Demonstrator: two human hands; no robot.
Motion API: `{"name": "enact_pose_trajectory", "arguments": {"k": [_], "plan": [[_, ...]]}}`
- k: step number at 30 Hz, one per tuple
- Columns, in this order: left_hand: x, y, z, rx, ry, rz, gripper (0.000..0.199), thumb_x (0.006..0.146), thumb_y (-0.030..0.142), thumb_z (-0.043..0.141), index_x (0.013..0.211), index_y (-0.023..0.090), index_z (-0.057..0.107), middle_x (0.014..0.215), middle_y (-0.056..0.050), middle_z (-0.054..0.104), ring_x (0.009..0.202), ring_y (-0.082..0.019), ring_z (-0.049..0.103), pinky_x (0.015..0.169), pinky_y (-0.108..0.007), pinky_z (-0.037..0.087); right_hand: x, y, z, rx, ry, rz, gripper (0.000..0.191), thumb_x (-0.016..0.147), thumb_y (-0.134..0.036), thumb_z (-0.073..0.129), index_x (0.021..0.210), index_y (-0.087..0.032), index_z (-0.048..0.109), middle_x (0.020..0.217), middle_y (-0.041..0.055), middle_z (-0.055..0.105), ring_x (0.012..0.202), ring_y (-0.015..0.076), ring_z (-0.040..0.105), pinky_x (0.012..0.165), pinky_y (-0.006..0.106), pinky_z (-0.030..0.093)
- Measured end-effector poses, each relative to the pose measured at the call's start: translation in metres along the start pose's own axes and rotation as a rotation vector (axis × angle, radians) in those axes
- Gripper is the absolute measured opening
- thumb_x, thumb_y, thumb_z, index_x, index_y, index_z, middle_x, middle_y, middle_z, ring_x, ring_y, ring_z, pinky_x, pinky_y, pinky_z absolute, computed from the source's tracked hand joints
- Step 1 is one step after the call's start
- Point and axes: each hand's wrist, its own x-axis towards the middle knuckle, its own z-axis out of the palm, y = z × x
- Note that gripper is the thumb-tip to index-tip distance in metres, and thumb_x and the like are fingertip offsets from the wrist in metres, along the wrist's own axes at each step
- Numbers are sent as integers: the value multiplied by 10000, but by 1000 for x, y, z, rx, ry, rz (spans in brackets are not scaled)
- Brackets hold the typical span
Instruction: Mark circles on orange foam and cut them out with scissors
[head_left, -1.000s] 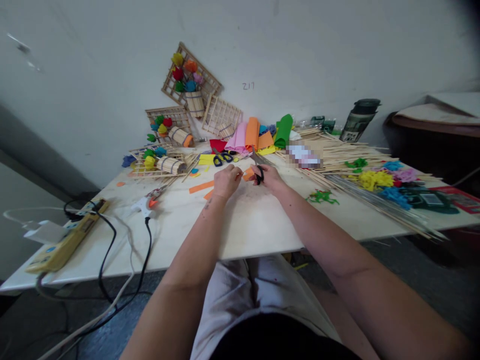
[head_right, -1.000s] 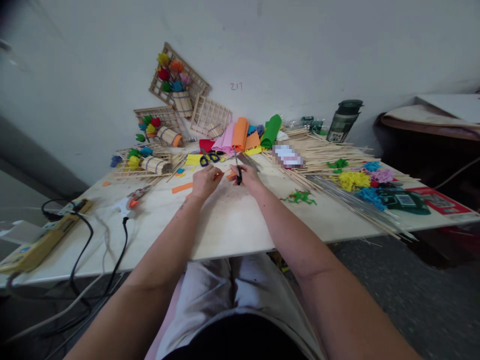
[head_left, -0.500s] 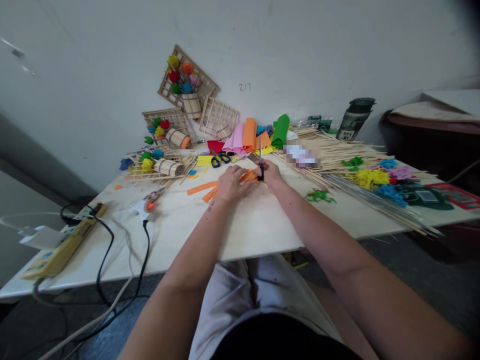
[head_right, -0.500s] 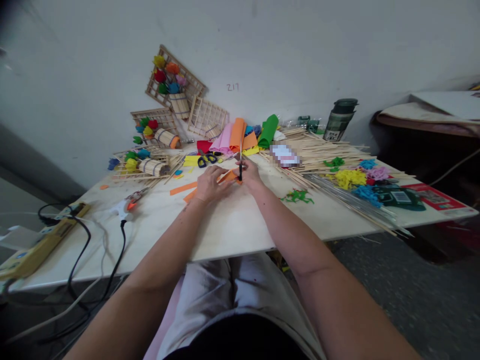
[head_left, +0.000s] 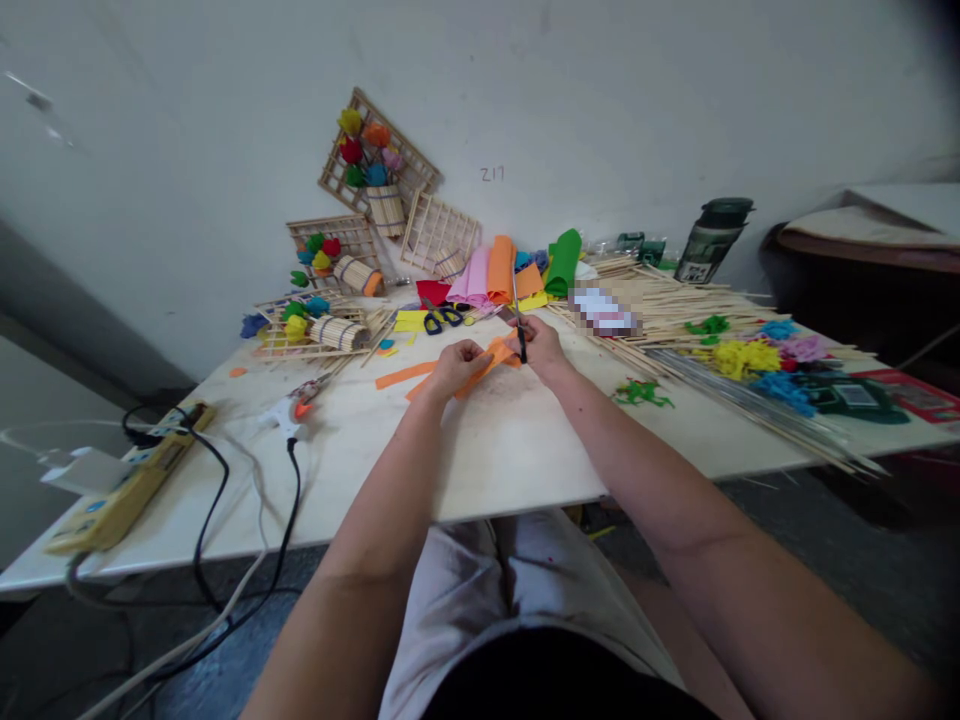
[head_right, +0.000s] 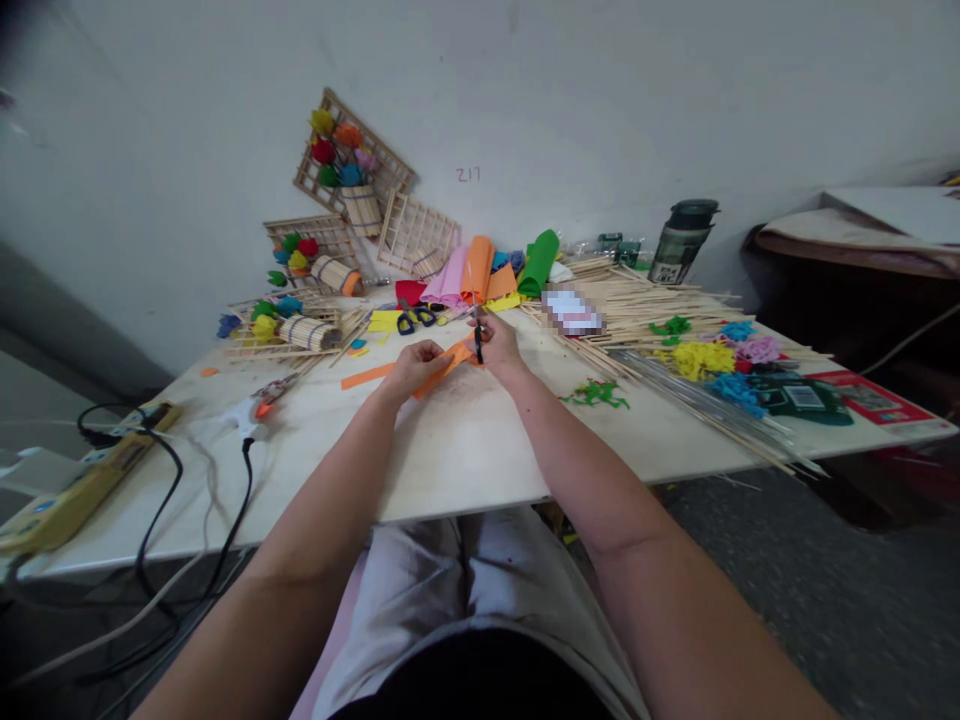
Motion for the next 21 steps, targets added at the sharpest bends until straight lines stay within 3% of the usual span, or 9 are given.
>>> {"name": "enact_pose_trajectory", "arguments": {"k": [9, 13, 21], "plan": [[1, 0, -1, -11, 108, -50, 276, 692, 373, 689, 587, 143, 578, 459, 42, 460, 423, -59, 332, 439, -211, 220, -2, -3, 3, -24, 23, 64, 258, 632, -92, 652, 845, -179, 535, 575, -95, 514, 434, 47, 477, 454, 168, 450], [0, -4, -1, -93, 160, -89, 254, 750, 361, 634, 623, 153, 564, 488, 29, 526, 384, -55, 319, 409, -207, 202, 0, -2, 2, -77, 30, 144, 158, 708, -176, 663, 795, -174, 531, 515, -83, 504, 408, 54, 474, 407, 156, 412], [1, -10, -4, -197, 215, -230, 201, 743, 312, 652, 655, 173, 538, 518, 8, 584, 415, -99, 487, 423, -202, 327, -1, -12, -4, -253, -102, 277, 204, 758, -338, 678, 759, -157, 586, 475, -45, 532, 358, 64, 482, 355, 165, 398]]}}
